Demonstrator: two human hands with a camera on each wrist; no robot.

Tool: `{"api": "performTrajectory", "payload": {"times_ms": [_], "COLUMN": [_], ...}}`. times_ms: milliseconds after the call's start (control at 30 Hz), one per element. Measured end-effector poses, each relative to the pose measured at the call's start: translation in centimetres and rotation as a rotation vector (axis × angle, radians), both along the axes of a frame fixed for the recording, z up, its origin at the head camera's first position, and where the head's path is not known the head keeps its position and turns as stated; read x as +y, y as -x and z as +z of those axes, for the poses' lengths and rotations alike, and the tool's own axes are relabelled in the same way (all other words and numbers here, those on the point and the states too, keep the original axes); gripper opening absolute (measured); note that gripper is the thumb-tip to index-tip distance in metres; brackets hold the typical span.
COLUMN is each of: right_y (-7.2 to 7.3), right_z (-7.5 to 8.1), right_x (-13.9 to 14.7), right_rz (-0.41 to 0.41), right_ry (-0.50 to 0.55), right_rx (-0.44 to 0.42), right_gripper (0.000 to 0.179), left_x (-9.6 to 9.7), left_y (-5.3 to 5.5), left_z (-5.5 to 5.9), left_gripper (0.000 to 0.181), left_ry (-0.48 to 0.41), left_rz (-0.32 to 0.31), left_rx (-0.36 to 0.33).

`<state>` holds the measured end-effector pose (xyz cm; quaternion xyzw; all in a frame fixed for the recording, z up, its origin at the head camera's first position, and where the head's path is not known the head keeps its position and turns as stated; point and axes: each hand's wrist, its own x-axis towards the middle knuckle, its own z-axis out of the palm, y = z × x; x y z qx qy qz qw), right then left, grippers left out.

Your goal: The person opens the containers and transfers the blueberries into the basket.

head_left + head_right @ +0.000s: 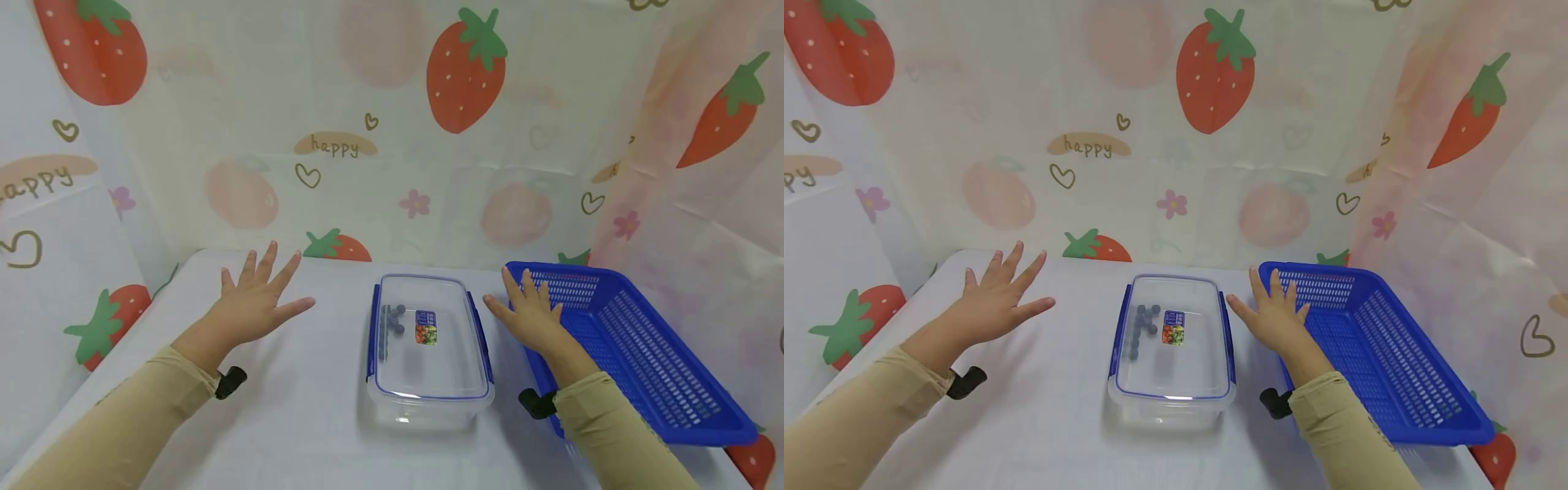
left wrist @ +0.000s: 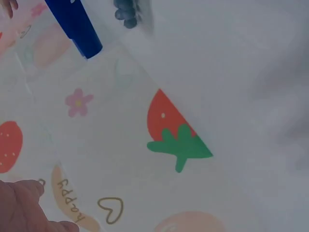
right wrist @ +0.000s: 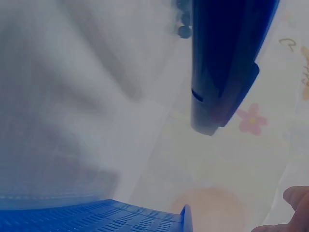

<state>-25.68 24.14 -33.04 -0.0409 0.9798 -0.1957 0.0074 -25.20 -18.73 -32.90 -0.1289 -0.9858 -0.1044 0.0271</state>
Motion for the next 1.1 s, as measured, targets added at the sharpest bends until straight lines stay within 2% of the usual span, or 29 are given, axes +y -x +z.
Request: {"api": "performTrajectory", "payload": {"times_ms": [200,367,500,667,967,1100], "right_y": [-0.1,-0.4,-0.8,-1.2,-2.2,-2.5], "right_z": [0.0,0.2,0.5,0.4,-1.0,-2.4], "right_x": [-0.1,-0.4,-0.6,-1.1,-2.5,-3.2], "right_rz": [0.011,0.026,0.041,0.042,-0.019,-0.021], "right_ry": [0.105,0.230,0.328,0.450,0.645,0.734], "right_rx": [0.025,0.036,0.033,0.026,-0.019,-0.059], "right_gripper": [0.082,0.078,0.075,0.070,0.067,0.066], "left_x": [1.2,2.2,3.0,3.9,5.7,6.6], "left_y": [0.0,0.2,0.3,0.3,0.5,0.4], "left_z": [0.2,-0.2,-0.5,-1.1,-2.5,-3.8], "left_gripper": [0.088,0.087,0.087,0.086,0.085,0.086], "left_ry": [-0.147,-0.342,-0.484,-0.580,-0.735,-0.836], "left_rz": [-0.037,-0.084,-0.139,-0.187,-0.138,-0.083], "left_rx": [-0.036,-0.080,-0.081,-0.074,-0.125,-0.203]}}
